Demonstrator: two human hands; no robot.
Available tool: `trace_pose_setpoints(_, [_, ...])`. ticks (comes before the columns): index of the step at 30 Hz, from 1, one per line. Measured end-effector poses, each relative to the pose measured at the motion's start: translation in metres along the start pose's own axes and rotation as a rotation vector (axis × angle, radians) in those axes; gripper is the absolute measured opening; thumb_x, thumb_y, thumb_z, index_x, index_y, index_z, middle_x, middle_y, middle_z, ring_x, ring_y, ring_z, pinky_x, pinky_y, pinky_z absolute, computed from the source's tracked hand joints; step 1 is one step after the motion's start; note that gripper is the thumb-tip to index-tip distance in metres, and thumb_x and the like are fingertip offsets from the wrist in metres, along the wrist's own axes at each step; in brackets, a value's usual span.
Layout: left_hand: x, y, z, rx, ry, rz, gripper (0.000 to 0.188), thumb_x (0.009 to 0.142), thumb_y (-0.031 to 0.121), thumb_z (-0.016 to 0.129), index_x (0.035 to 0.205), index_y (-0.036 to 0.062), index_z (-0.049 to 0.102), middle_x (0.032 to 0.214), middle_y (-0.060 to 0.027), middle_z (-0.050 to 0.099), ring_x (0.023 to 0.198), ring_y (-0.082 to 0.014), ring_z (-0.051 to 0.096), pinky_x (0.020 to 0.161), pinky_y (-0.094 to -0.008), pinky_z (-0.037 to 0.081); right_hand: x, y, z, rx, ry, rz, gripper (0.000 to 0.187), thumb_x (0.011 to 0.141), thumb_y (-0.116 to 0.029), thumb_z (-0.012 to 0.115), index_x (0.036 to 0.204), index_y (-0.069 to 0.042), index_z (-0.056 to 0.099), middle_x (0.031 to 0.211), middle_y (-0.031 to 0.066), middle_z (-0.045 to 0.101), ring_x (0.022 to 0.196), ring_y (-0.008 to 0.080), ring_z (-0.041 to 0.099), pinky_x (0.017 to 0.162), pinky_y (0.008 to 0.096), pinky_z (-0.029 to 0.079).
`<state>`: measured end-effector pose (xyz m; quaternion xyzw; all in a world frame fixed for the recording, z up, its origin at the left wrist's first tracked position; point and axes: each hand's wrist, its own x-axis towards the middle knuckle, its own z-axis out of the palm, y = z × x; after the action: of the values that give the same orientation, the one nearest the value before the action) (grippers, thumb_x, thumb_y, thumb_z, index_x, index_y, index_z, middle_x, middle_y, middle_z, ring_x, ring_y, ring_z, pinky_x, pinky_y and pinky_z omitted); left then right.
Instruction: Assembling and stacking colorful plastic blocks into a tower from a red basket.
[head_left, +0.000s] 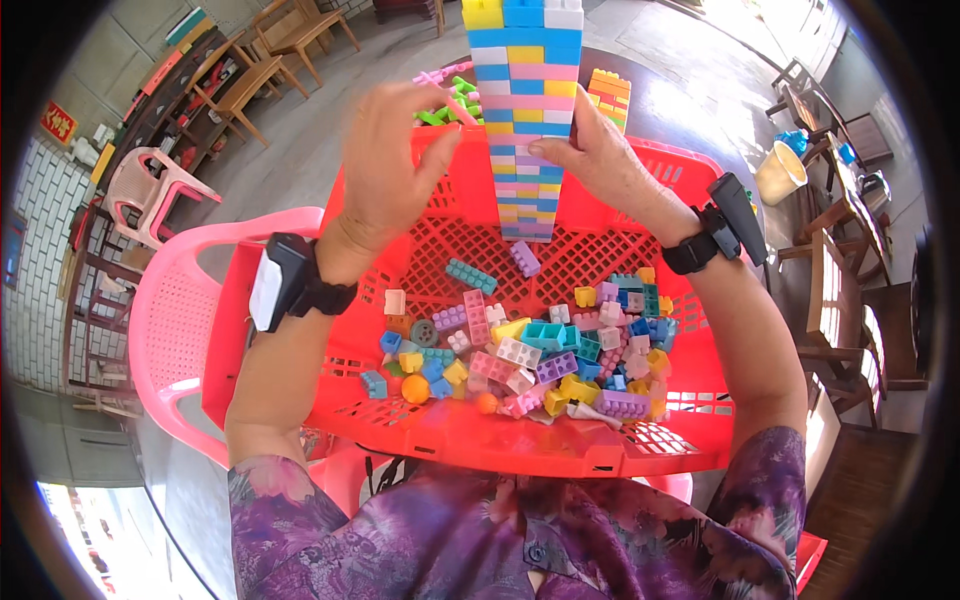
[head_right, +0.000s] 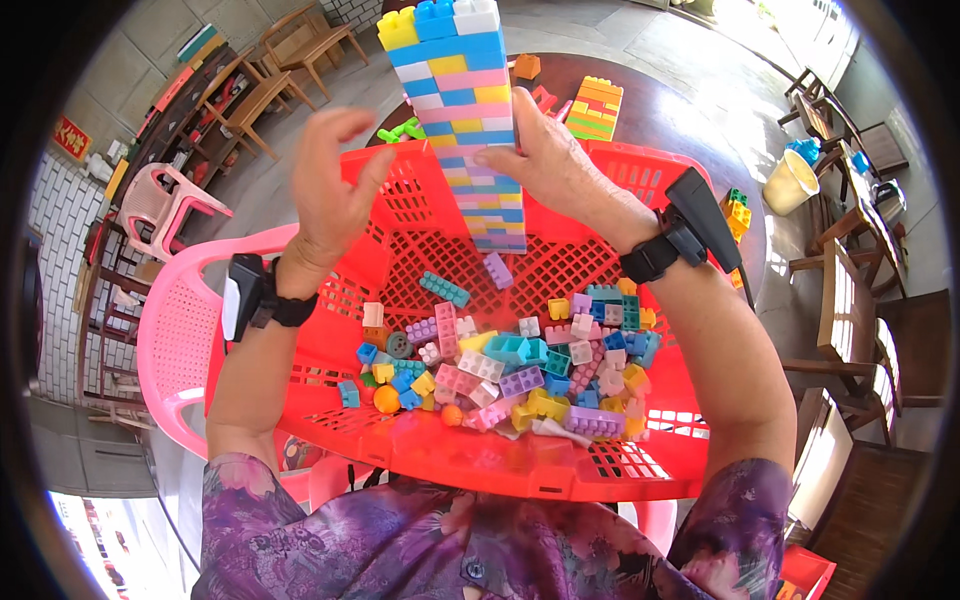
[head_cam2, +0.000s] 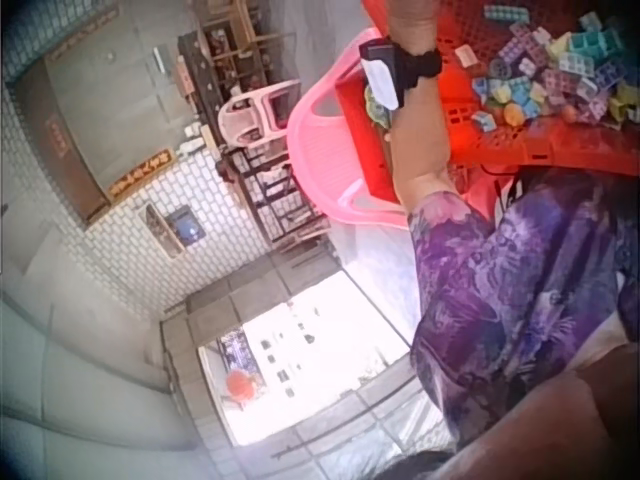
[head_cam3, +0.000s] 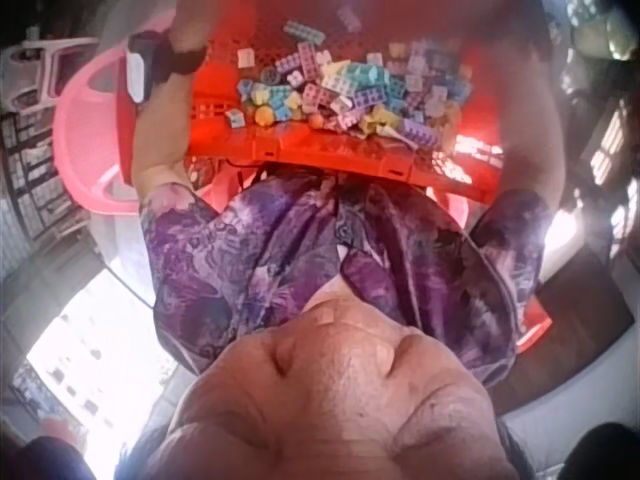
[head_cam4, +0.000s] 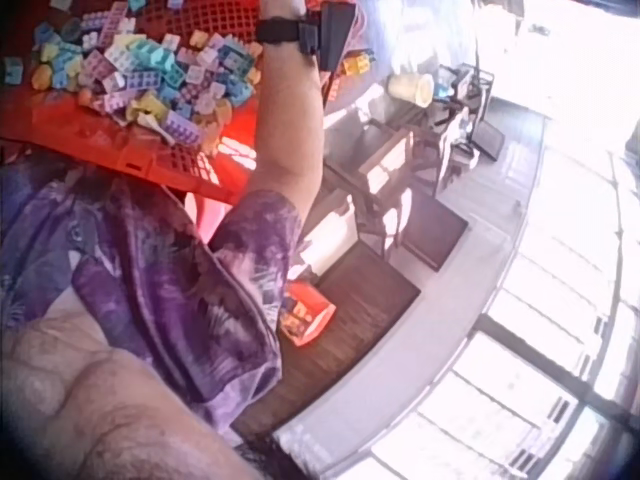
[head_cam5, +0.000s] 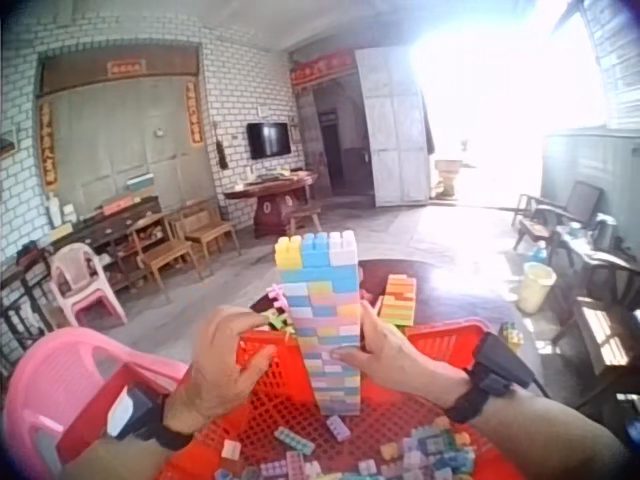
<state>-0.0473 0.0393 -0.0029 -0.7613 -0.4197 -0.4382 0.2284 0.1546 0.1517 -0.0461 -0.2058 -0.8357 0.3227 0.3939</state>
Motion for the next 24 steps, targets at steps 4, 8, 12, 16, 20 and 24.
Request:
trace_pose_setpoints(4, [-0.032,0.026,0.029,-0.135,-0.377,0.275,0.016,0.068,0.007,0.060,0.084,0.0102,0.057,0.080,-0.0041,0.053,0.077,-0.0227,0.056,0.070,-0.0347,0.046,-0.002,-0.002,-0.004,0.008,-0.026,0.048,0.051,0.084,-0.013,0.065,0.125,-0.002,0.038,0.110,0.0164,0.057,0.104,0.0256,0.055,0.087,0.0362,0.045])
trace_pose_setpoints(8, [-0.081,0.043,0.078,-0.240,-0.690,0.235,0.034,0.079,0.006,0.051,0.113,0.0073,0.053,0.104,-0.0102,0.052,0.101,-0.0266,0.053,0.083,-0.0363,0.045,-0.002,0.001,0.004,0.020,0.030,-0.014,0.051,0.082,-0.016,0.066,0.122,-0.001,0.039,0.105,0.0210,0.058,0.103,0.0348,0.057,0.085,0.0406,0.046])
trace_pose_setpoints(12, [-0.120,0.035,0.082,-0.054,-0.711,0.188,0.036,0.080,0.008,0.050,0.117,0.0093,0.053,0.113,-0.0144,0.049,0.108,-0.0305,0.050,0.086,-0.0379,0.045,-0.003,-0.012,-0.001,0.021,-0.007,0.049,0.050,0.082,-0.014,0.065,0.122,0.000,0.038,0.108,0.0220,0.057,0.105,0.0367,0.056,0.085,0.0411,0.045])
trace_pose_setpoints(16, [-0.116,0.035,0.084,-0.092,-0.917,0.050,0.035,0.080,0.009,0.051,0.115,0.0094,0.053,0.110,-0.0128,0.051,0.109,-0.0299,0.050,0.082,-0.0398,0.047,-0.003,-0.014,-0.002,-0.010,-0.029,-0.002,0.048,0.082,-0.014,0.065,0.120,0.000,0.038,0.109,0.0228,0.057,0.107,0.0373,0.054,0.085,0.0417,0.045])
trace_pose_setpoints(20, [-0.111,0.034,0.083,-0.054,-0.985,0.022,0.036,0.078,0.006,0.053,0.114,0.0116,0.053,0.104,-0.0121,0.052,0.103,-0.0303,0.053,0.079,-0.0409,0.048,-0.004,-0.016,-0.006,0.034,-0.016,0.013,0.049,0.082,-0.013,0.064,0.121,0.000,0.038,0.111,0.0227,0.056,0.108,0.0370,0.054,0.087,0.0416,0.045])
trace_pose_setpoints(24, [-0.123,0.025,0.085,-0.132,-0.921,-0.070,0.037,0.076,0.004,0.054,0.112,0.0124,0.052,0.092,-0.0118,0.052,0.089,-0.0331,0.058,0.070,-0.0424,0.049,-0.003,-0.013,-0.004,0.018,-0.026,0.015,0.050,0.082,-0.013,0.065,0.122,0.000,0.038,0.111,0.0220,0.057,0.108,0.0366,0.054,0.087,0.0414,0.045])
